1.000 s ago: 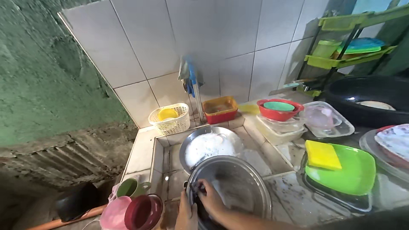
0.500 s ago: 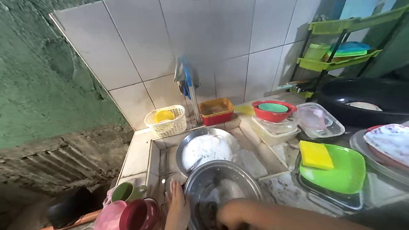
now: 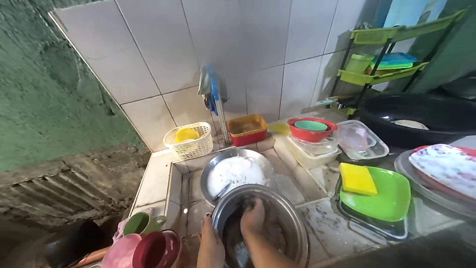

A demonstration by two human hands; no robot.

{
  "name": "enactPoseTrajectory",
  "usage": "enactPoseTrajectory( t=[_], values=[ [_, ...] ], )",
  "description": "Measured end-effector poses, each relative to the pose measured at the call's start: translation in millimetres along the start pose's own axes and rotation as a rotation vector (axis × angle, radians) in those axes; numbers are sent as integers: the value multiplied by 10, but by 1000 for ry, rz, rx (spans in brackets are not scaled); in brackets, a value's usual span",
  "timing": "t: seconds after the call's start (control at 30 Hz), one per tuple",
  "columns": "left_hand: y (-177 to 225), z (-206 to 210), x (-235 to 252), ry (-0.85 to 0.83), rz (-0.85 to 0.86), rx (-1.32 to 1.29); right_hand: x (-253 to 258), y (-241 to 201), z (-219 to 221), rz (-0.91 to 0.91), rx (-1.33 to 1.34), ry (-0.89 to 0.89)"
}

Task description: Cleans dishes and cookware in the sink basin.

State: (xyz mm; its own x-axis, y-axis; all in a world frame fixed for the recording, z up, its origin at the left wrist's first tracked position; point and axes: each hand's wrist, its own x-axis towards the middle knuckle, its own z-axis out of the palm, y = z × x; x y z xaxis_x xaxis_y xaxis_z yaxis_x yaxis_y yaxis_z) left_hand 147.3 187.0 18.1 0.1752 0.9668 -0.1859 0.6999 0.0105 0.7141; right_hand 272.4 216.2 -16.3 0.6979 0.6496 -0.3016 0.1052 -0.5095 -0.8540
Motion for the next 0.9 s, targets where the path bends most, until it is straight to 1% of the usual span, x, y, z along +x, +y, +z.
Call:
enactPoseTrajectory(
  t=[0.03, 0.07, 0.1, 0.13, 0.2, 0.27, 0.3, 0.33, 0.37, 0.4, 0.43, 0.5, 0.53, 0.57, 0.6, 0.7, 0.73, 0.8, 0.83, 0.87, 0.9],
  values=[
    [-9, 18, -35, 9, -8, -23, 13, -72, 106, 211, 272, 151],
    [-28, 22, -59, 19, -2, -43, 31, -129, 182, 302, 444, 207],
    [-46, 25, -75, 23, 9, -53, 20, -136, 223, 271, 510, 158],
    [-63, 36, -86, 26, 26, -61, -8, -80, 232, 159, 435, 9],
    [-51, 45, -67, 34, 35, -44, -96, -1, 118, -102, 18, -425],
    [-67, 47, -13, 51, 37, -14, -117, 17, -137, -346, -427, -887],
    [-78, 40, 31, 42, 42, -9, -117, -13, -296, -455, -658, -1056],
    [-74, 33, 80, 28, 46, -11, -124, -49, -446, -522, -884, -1176],
    [-48, 27, 119, 11, 36, -28, -132, -63, -569, -562, -1062, -1250],
    [-4, 30, 148, 6, 18, -61, -118, -34, -647, -614, -1151, -1283],
    [38, 45, 160, 15, 1, -100, -100, 19, -682, -679, -1152, -1288],
    [71, 66, 147, 26, 9, -147, -67, 139, -611, -839, -996, -1211],
    [61, 73, 132, 32, 36, -148, -61, 154, -527, -874, -873, -1136],
    [30, 80, 114, 39, 58, -137, -70, 118, -440, -835, -755, -1049],
    [-7, 84, 91, 51, 69, -127, -62, 73, -353, -759, -647, -935],
    [-38, 118, -13, 118, 68, -105, 88, 59, -149, -466, -142, -429],
    [-28, 146, -39, 142, 65, -100, 104, 50, -95, -343, 105, -232],
    [-9, 204, -78, 149, 40, -98, 87, -81, 30, 0, 678, 135],
    [7, 213, -92, 138, 23, -96, 89, -147, 52, 147, 851, 214],
    [30, 207, -103, 121, 11, -89, 96, -141, 75, 199, 889, 212],
    [38, 205, -111, 118, 19, -83, 83, -80, 105, 167, 814, 134]
  ],
)
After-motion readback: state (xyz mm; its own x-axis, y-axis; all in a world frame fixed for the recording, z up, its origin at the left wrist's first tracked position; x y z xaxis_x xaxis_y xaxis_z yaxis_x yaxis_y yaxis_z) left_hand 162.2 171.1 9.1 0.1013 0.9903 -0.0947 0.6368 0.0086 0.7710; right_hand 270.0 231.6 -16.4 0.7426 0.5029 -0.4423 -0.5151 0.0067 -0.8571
